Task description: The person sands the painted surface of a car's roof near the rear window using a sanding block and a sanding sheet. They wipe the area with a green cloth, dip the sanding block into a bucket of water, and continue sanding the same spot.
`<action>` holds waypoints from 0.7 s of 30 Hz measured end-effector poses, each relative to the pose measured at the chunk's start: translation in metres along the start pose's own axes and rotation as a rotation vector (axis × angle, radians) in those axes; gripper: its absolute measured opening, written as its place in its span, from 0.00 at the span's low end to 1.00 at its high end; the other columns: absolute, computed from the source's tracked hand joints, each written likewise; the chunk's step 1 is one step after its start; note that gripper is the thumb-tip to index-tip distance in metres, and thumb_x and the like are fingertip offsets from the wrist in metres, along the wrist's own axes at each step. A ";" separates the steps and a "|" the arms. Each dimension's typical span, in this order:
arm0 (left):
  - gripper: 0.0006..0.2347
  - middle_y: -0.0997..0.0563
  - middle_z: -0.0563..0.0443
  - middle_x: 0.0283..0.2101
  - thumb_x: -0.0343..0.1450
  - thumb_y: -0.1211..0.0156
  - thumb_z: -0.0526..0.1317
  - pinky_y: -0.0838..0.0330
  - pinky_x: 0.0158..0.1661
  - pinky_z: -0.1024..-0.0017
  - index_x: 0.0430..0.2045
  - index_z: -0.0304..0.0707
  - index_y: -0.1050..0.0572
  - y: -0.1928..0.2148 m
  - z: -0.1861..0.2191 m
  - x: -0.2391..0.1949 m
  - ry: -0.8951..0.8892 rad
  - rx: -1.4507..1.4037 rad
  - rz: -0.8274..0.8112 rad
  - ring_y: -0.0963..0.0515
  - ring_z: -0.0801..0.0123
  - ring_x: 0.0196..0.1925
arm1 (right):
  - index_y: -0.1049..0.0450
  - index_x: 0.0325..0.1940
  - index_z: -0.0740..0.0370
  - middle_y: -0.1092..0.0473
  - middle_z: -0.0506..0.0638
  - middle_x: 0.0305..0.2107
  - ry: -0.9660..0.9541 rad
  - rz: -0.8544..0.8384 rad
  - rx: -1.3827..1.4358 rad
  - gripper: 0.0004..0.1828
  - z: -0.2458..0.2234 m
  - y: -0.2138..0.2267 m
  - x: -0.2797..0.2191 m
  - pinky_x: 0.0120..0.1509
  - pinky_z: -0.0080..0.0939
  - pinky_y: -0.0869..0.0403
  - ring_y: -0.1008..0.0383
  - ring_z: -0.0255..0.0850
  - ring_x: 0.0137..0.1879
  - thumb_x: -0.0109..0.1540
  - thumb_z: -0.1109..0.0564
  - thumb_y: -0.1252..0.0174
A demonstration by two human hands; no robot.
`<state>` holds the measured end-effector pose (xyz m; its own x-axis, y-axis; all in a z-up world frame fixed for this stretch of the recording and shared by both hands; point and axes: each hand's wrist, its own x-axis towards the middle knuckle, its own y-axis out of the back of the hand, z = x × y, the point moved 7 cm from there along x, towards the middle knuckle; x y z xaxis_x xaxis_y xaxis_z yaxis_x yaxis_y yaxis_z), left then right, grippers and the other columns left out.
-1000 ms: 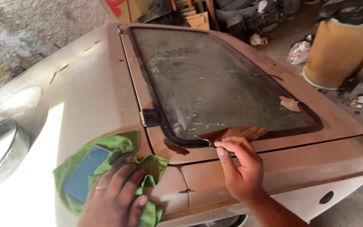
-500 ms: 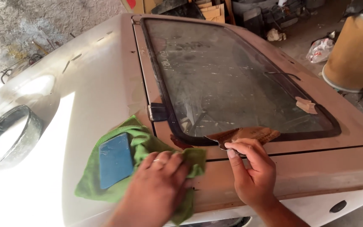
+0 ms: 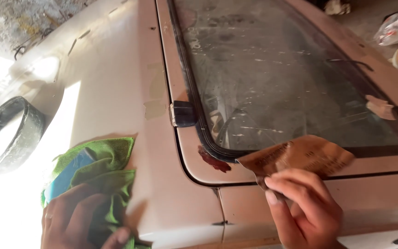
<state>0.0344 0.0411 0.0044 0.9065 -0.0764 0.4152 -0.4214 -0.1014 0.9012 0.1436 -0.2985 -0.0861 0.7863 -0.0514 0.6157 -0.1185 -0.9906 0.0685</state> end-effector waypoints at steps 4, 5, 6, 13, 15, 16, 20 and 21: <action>0.21 0.20 0.47 0.40 0.59 0.31 0.56 0.31 0.54 0.54 0.37 0.43 0.25 -0.017 0.019 -0.007 -0.021 0.014 0.153 0.20 0.56 0.46 | 0.21 0.44 0.62 0.24 0.52 0.42 -0.124 0.008 -0.061 0.09 0.010 0.000 -0.014 0.51 0.35 0.19 0.20 0.39 0.48 0.59 0.63 0.37; 0.13 0.16 0.61 0.32 0.65 0.28 0.54 0.29 0.50 0.59 0.33 0.55 0.25 -0.024 0.022 -0.009 -0.006 -0.013 0.192 0.15 0.69 0.37 | 0.20 0.44 0.60 0.24 0.51 0.42 -0.156 0.021 -0.109 0.09 0.012 0.002 -0.017 0.52 0.37 0.19 0.20 0.38 0.49 0.59 0.62 0.36; 0.13 0.16 0.61 0.32 0.65 0.28 0.54 0.29 0.50 0.59 0.33 0.55 0.25 -0.023 0.047 0.003 -0.003 -0.013 0.187 0.15 0.69 0.37 | 0.20 0.44 0.60 0.24 0.51 0.42 -0.160 0.016 -0.110 0.09 0.012 0.002 -0.017 0.52 0.37 0.19 0.20 0.38 0.49 0.59 0.62 0.36; 0.09 0.20 0.57 0.53 0.74 0.36 0.47 0.36 0.62 0.47 0.48 0.68 0.22 -0.023 0.144 0.049 -0.394 0.230 0.241 0.20 0.68 0.52 | 0.22 0.46 0.55 0.26 0.49 0.44 -0.101 -0.045 -0.270 0.11 0.011 0.002 -0.019 0.56 0.40 0.20 0.21 0.40 0.51 0.59 0.59 0.35; 0.09 0.23 0.54 0.58 0.79 0.37 0.47 0.37 0.64 0.48 0.54 0.66 0.22 -0.025 0.149 0.049 -0.513 0.310 0.279 0.22 0.68 0.55 | 0.22 0.47 0.54 0.25 0.48 0.44 -0.072 -0.046 -0.272 0.12 0.010 0.002 -0.019 0.56 0.40 0.20 0.21 0.39 0.51 0.59 0.59 0.35; 0.11 0.24 0.54 0.59 0.77 0.38 0.45 0.37 0.63 0.46 0.54 0.66 0.22 -0.027 0.150 0.052 -0.520 0.329 0.237 0.22 0.69 0.55 | 0.22 0.46 0.54 0.25 0.48 0.44 -0.078 -0.043 -0.270 0.12 0.010 0.002 -0.019 0.56 0.39 0.20 0.21 0.39 0.51 0.59 0.59 0.35; 0.11 0.25 0.53 0.60 0.78 0.40 0.46 0.38 0.64 0.44 0.54 0.61 0.24 -0.027 0.152 0.055 -0.538 0.310 0.228 0.21 0.69 0.56 | 0.21 0.46 0.55 0.25 0.48 0.45 -0.126 -0.026 -0.222 0.12 0.012 0.001 -0.020 0.50 0.36 0.24 0.22 0.39 0.51 0.58 0.60 0.34; 0.11 0.25 0.53 0.60 0.78 0.40 0.46 0.38 0.64 0.44 0.54 0.61 0.24 -0.026 0.151 0.055 -0.539 0.312 0.231 0.21 0.69 0.56 | 0.21 0.46 0.55 0.25 0.48 0.45 -0.124 -0.024 -0.221 0.12 0.012 0.001 -0.020 0.50 0.36 0.24 0.22 0.39 0.51 0.58 0.60 0.34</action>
